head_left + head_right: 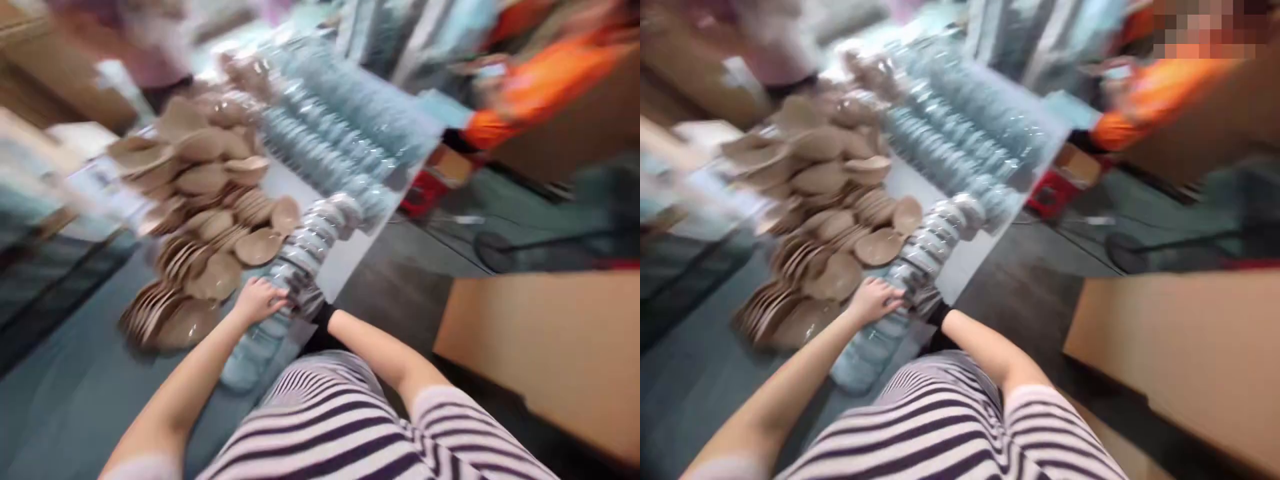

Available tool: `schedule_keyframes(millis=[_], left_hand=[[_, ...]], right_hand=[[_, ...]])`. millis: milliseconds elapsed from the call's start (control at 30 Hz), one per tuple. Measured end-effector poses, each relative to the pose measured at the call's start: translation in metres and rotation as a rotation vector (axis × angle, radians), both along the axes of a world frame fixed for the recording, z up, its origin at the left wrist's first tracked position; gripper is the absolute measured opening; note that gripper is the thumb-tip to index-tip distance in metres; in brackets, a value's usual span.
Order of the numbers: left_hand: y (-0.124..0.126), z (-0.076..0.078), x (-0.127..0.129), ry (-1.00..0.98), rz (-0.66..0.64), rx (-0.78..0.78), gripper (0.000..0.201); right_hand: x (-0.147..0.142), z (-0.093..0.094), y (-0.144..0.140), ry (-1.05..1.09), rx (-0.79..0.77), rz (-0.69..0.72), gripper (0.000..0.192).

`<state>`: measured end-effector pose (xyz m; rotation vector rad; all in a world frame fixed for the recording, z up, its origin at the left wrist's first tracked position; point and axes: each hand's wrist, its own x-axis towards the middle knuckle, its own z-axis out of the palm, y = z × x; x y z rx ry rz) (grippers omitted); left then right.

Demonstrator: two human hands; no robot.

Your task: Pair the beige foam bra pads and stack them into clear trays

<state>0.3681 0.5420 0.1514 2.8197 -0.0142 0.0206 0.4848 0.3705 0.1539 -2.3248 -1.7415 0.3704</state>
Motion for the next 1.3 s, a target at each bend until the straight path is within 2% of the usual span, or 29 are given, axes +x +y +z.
schedule_keyframes(millis=[67,133,233,300,367,433,500,600,700,767,867,933,1000,1100,1200,1300], left_hand=[[-0.001,-0.004,0.003,-0.054,0.132,-0.070,0.027],[0.000,-0.015,-0.005,-0.162,0.352,-0.143,0.023],[-0.001,-0.030,-0.043,-0.218,0.622,-0.268,0.022],[0.004,-0.041,-0.080,-0.153,0.886,-0.351,0.025],[0.020,-0.054,-0.114,-0.003,1.165,-0.429,0.027],[0.041,-0.070,-0.135,0.132,1.284,-0.484,0.028],[0.058,-0.082,-0.143,0.156,1.299,-0.500,0.037],[0.069,-0.090,-0.138,0.126,1.288,-0.512,0.046],[0.063,-0.086,-0.131,0.116,1.280,-0.555,0.042],[0.057,-0.078,-0.128,0.062,1.269,-0.549,0.041],[0.061,-0.063,-0.117,-0.111,1.259,-0.338,0.044],[0.075,-0.053,-0.104,-0.108,1.266,-0.175,0.049],[0.092,-0.046,-0.088,0.058,1.260,-0.095,0.051],[0.111,-0.043,-0.068,0.299,1.167,-0.024,0.034],[0.109,-0.039,-0.062,0.235,1.005,0.018,0.025],[0.096,-0.017,-0.069,0.093,0.864,0.052,0.021]], right_hand=[[0.011,-0.013,0.004,-0.035,0.002,0.047,0.049],[0.026,-0.020,0.013,-0.031,0.056,0.101,0.043],[0.037,-0.008,0.045,-0.013,0.082,0.113,0.042],[0.032,0.004,0.082,-0.017,0.036,0.180,0.044],[0.018,0.007,0.129,-0.026,-0.119,0.300,0.042],[0.003,-0.001,0.175,-0.102,-0.437,0.351,0.038],[-0.011,-0.015,0.210,-0.161,-0.528,0.338,0.043],[-0.018,-0.029,0.233,-0.230,-0.526,0.321,0.062],[-0.008,-0.029,0.238,-0.235,-0.560,0.371,0.048],[0.005,-0.023,0.241,-0.205,-0.609,0.446,0.046],[0.020,-0.014,0.245,-0.134,-0.707,0.559,0.064],[0.022,-0.010,0.245,-0.077,-0.715,0.554,0.064],[0.017,-0.008,0.242,-0.028,-0.629,0.492,0.058],[0.000,-0.003,0.233,-0.019,-0.392,0.511,0.051],[-0.019,0.007,0.228,-0.109,-0.135,0.675,0.053],[-0.034,0.026,0.233,-0.154,-0.066,0.789,0.059]])
